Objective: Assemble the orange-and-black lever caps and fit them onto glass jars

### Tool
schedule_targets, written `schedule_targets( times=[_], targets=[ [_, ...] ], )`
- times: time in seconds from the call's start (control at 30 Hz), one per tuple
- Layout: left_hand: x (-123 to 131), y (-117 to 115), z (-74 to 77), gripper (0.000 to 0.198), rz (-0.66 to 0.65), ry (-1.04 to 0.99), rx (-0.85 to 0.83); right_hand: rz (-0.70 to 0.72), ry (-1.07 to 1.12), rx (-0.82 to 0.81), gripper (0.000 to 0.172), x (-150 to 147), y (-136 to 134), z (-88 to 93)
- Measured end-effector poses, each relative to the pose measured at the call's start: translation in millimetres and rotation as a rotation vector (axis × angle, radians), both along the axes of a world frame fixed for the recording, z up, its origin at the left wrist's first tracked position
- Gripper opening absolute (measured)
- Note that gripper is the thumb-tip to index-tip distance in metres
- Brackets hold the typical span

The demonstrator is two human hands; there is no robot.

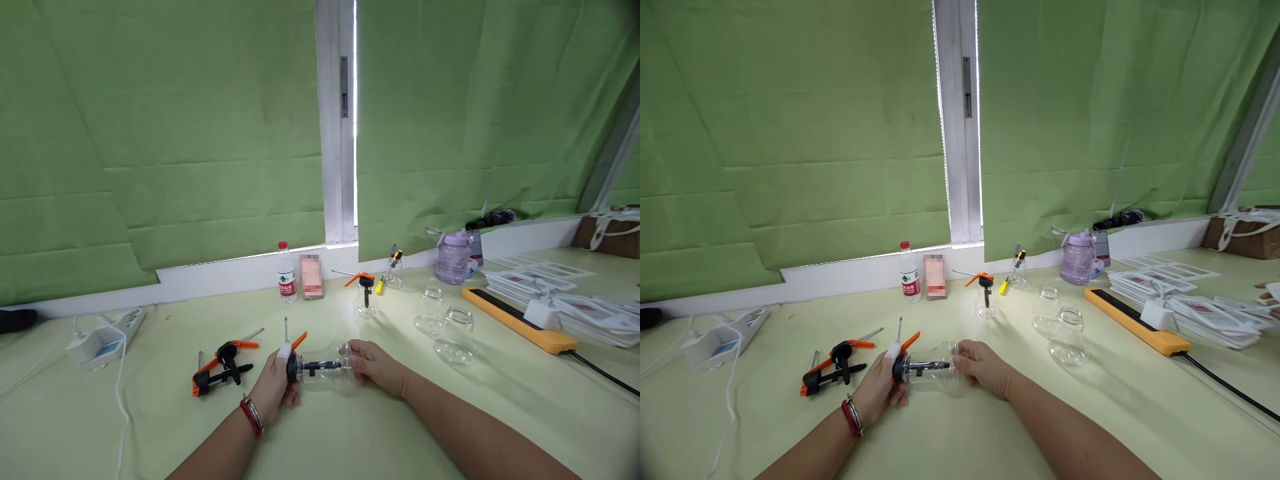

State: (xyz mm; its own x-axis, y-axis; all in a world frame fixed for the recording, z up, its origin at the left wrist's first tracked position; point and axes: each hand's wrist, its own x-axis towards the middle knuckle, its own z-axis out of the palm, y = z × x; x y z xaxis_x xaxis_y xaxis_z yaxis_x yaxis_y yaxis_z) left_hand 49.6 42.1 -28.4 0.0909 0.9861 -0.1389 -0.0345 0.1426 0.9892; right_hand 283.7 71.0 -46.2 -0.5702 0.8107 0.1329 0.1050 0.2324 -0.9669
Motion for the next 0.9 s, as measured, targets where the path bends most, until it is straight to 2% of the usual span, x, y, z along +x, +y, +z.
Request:
schedule_targets(
  times=[0.17,0.3,0.47,0.57,0.63,0.77,0.9],
  targets=[
    [0.0,0.4,-1.4,0.050,-0.006,0.013,0.002,-0.107,-0.100,-0.009,0.055,-3.0,-1.1,1.3],
    [0.2,0.3,-1.1,0.048,0.011,-0.012,-0.029,-0.123,-0.123,-0.011,0.060,-4.3,-2.0,1.4],
    [0.1,0.6,1.3,0.047,0.018,-0.031,-0.033,-0.038,-0.019,-0.068,0.062,-0.1,-4.9,5.2],
    [-0.8,1.7,1.1,0.047,0.035,-0.048,-0.041,0.066,0.072,-0.075,0.081,1.7,-5.0,5.1],
    [-1.1,2.2,0.6,0.047,0.040,-0.053,-0.048,0.090,0.100,-0.061,0.086,1.7,-3.8,2.7],
    [0.0,1.1,0.8,0.047,0.028,-0.041,-0.012,0.071,0.117,-0.115,0.077,0.5,-0.8,-2.4],
    [1.4,-0.7,1.6,0.047,0.017,-0.017,0.010,0.025,0.006,-0.102,0.054,-0.1,0.0,-1.4]
  ],
)
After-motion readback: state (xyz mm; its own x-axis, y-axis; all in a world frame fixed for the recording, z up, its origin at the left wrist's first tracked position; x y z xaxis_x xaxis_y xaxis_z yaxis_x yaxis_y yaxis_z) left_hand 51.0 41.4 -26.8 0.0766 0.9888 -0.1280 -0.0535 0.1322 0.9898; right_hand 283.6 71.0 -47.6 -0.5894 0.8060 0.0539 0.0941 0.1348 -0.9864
